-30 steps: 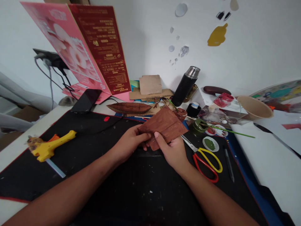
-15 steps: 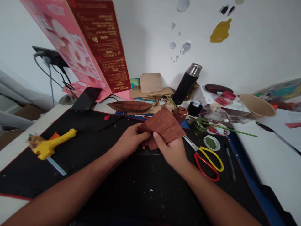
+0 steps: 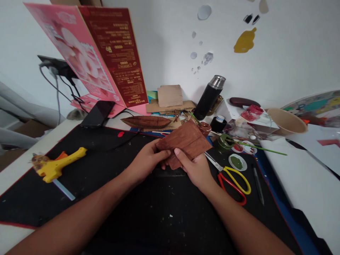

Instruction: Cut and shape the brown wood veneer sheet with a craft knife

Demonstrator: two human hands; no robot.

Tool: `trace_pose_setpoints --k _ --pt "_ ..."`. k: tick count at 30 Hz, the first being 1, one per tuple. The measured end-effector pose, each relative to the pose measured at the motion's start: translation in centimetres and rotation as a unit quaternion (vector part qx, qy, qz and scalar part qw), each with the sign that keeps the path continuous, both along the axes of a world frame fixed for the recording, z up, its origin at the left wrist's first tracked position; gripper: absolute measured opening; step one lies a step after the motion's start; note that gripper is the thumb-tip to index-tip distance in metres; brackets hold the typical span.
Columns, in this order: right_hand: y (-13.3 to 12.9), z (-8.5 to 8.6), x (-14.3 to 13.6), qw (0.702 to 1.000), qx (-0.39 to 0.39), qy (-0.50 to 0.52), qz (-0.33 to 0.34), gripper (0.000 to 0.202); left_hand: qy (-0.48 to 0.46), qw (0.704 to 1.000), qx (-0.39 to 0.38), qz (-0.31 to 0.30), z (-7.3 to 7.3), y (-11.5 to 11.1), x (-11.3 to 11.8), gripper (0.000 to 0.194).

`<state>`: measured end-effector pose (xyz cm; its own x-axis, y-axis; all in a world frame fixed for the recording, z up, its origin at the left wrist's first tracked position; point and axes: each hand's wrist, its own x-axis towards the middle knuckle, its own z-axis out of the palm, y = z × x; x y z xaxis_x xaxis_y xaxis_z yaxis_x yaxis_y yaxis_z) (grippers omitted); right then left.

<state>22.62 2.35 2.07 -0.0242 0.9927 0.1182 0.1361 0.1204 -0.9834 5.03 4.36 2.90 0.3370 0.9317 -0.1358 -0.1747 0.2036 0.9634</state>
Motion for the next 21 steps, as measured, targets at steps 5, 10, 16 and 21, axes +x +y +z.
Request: trace_pose_setpoints --k 5,10,16,21 --pt "0.16 -0.06 0.02 0.999 -0.002 0.036 -0.010 0.028 0.001 1.000 -0.005 0.000 0.07 -0.08 -0.02 0.031" --pt "0.15 -0.03 0.08 1.000 0.015 0.009 -0.023 0.027 0.016 1.000 0.010 -0.003 0.11 0.05 -0.01 0.030" --pt "-0.04 0.10 0.09 1.000 0.013 -0.005 -0.018 0.025 0.026 0.999 0.021 -0.006 0.22 0.02 -0.06 0.028" --pt "-0.05 0.06 0.03 1.000 0.013 0.007 -0.008 0.025 0.021 1.000 0.021 -0.003 0.21 0.01 -0.07 0.029"
